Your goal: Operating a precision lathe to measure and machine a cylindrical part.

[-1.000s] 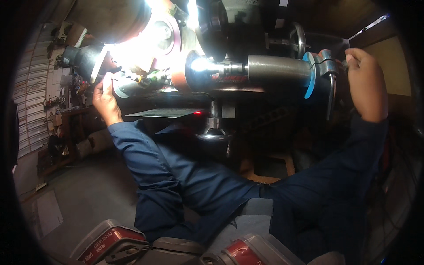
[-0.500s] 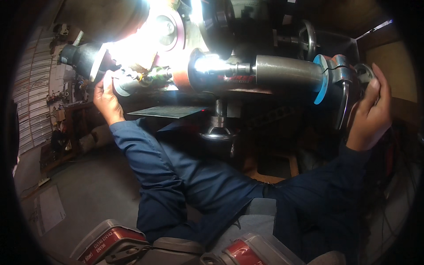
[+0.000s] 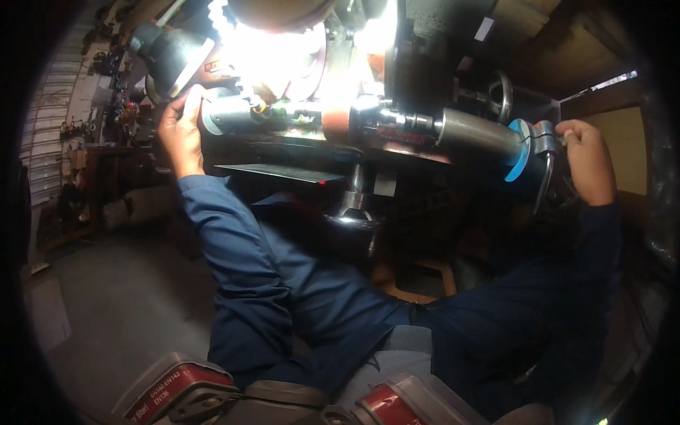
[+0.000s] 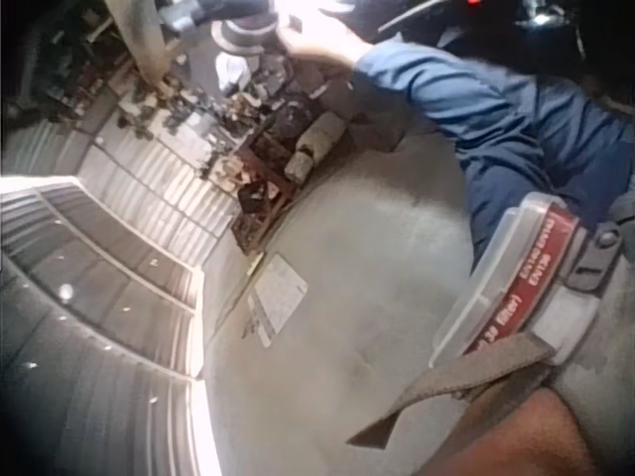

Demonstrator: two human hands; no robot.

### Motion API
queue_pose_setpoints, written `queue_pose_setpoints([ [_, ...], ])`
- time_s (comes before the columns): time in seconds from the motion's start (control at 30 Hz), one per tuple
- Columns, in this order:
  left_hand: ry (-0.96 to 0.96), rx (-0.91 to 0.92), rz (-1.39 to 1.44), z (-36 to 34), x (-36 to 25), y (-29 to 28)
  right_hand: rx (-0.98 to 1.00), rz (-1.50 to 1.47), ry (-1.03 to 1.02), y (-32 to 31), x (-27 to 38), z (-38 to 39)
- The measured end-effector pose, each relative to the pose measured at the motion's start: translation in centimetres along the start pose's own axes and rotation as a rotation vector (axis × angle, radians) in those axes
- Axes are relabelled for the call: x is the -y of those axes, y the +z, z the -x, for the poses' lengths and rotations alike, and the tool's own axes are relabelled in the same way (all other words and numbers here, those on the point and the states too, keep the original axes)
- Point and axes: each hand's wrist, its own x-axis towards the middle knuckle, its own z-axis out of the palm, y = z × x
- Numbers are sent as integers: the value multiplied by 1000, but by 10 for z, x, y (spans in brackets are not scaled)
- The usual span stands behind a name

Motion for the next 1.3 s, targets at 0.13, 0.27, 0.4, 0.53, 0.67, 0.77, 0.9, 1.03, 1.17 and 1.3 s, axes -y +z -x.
queue_pose_setpoints([
  [0.13,3,-7,-42,2,-10,2,276,-219,198,-3,0,-18],
  [0.27,5,-22,-91,1,-9,1,395,-158,261,-9,4,-27],
  [0.4,-7,-18,-111,0,-6,1,502,-74,308,-15,19,-33],
  [0.53,-7,-18,-118,1,-7,0,432,-49,304,-10,9,-29],
  [0.67,18,-14,-140,1,-2,-1,180,-192,154,1,-2,-12],
  [0.77,-12,25,-285,6,-17,-8,8,26,23,6,5,9],
  [0.9,40,218,-445,-7,-21,-14,-446,141,-69,17,24,48],
  [1.03,170,616,-101,-36,32,3,-648,150,-358,27,3,47],
  [1.17,152,703,-72,-61,53,-50,-627,-115,-76,40,42,67],
  [1.3,252,698,-333,-68,83,-36,-811,-118,-60,49,-17,160],
])
